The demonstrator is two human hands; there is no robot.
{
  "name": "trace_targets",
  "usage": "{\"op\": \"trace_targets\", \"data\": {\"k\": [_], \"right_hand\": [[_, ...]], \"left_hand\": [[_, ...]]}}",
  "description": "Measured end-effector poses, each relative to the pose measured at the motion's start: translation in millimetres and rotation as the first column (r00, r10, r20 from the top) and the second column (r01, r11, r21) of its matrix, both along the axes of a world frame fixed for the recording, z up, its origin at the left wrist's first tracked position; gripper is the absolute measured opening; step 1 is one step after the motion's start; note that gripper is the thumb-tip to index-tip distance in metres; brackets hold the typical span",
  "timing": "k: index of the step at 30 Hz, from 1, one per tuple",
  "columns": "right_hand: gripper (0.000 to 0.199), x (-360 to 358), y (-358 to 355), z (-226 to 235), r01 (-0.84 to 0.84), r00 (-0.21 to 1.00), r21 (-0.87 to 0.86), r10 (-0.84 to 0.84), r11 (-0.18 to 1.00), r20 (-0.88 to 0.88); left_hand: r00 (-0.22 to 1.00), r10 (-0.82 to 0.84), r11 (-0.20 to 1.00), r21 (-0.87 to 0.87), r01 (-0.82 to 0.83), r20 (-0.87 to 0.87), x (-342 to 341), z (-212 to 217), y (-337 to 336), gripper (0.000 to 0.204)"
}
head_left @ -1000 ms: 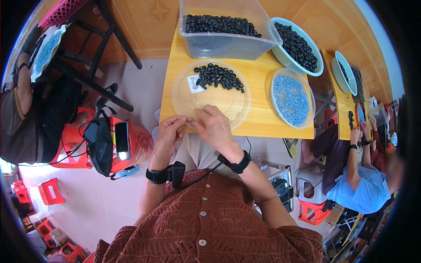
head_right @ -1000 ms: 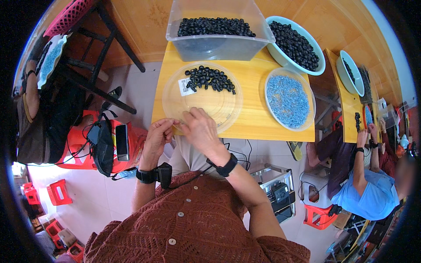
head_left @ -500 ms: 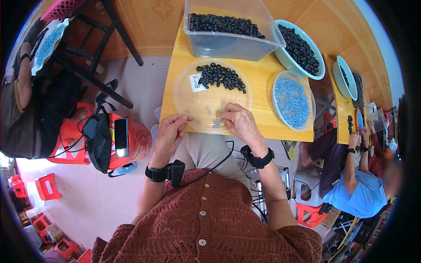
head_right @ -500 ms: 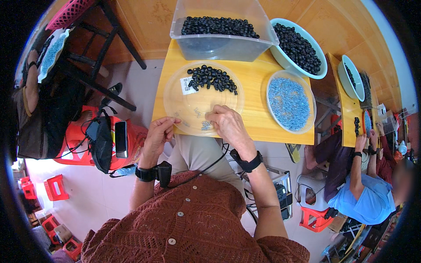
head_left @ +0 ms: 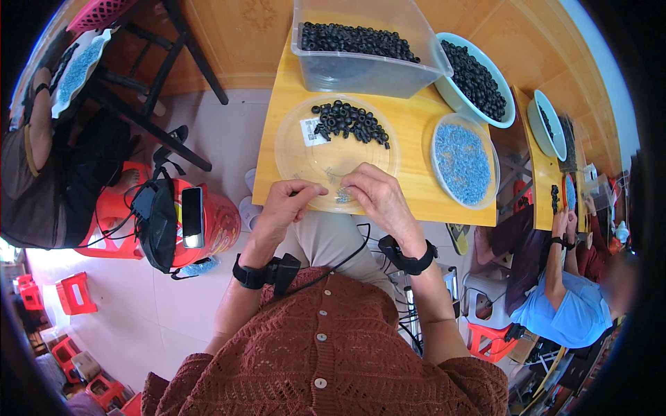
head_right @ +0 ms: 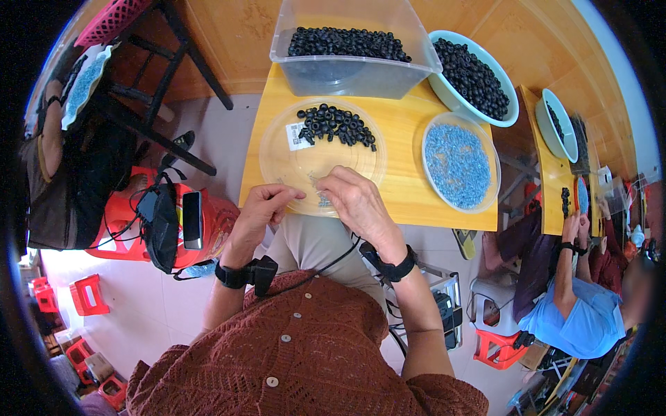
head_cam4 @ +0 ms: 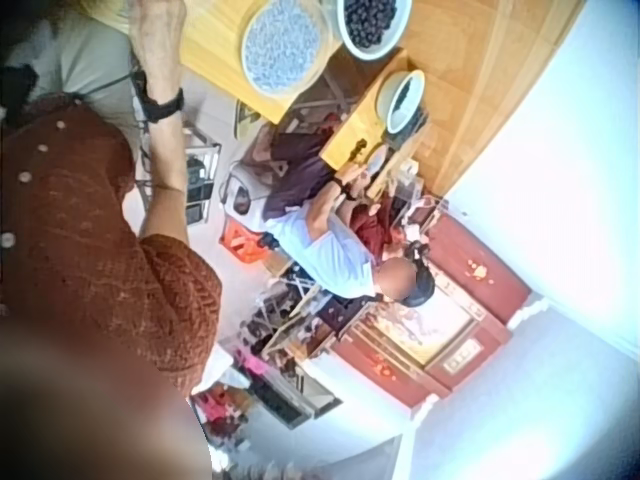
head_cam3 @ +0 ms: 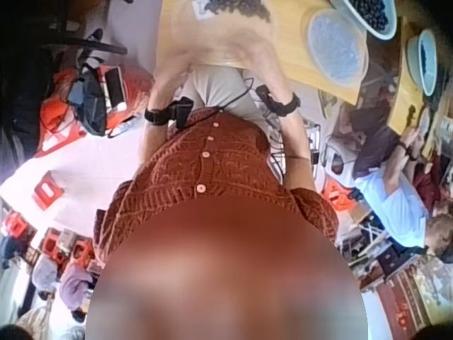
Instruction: Manually sorting and assembling small black rubber rings or gaskets onto a clear circular template.
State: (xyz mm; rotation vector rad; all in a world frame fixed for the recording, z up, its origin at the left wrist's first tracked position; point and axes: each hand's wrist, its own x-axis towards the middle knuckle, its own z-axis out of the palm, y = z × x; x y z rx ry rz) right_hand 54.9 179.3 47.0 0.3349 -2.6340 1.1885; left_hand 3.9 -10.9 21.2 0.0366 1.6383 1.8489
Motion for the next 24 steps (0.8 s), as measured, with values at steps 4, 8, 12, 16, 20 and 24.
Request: {"op": "trace_targets", "data": {"k": [4,8,12,16,20,24], "right_hand": [[0.012,0,-9,12,-0.06,0.997,-0.003,0.06,0.998,-0.038],[0.013,1,-11,9,-0.08,0.996,0.016,0.08,0.997,-0.024],[0.013,2,-13,8,-0.083,0.996,-0.012,0.082,0.996,-0.026],[0.014,3,-15,-2,-0.064,0.998,-0.091,0.061,0.994,-0.035],[0.017,3,-15,-6,-0.01,0.998,-0.274,0.024,0.962,0.049],[0.019,6,-15,-8,-0.02,0.998,-0.215,0.034,0.976,0.061]], "left_hand": [[0.993,-0.115,0.993,0.029,0.115,-0.017,-3,-3,7,0.018],[0.984,-0.158,0.98,0.136,0.147,0.076,-7,-10,7,0.017],[0.973,-0.181,0.973,0.172,0.155,0.145,-8,-14,5,0.016],[0.975,-0.192,0.973,0.15,0.174,0.114,-8,-16,6,0.014],[0.972,-0.161,0.978,0.159,0.134,0.169,-7,-11,7,0.013],[0.971,-0.155,0.978,0.165,0.125,0.182,-8,-16,6,0.013]]}}
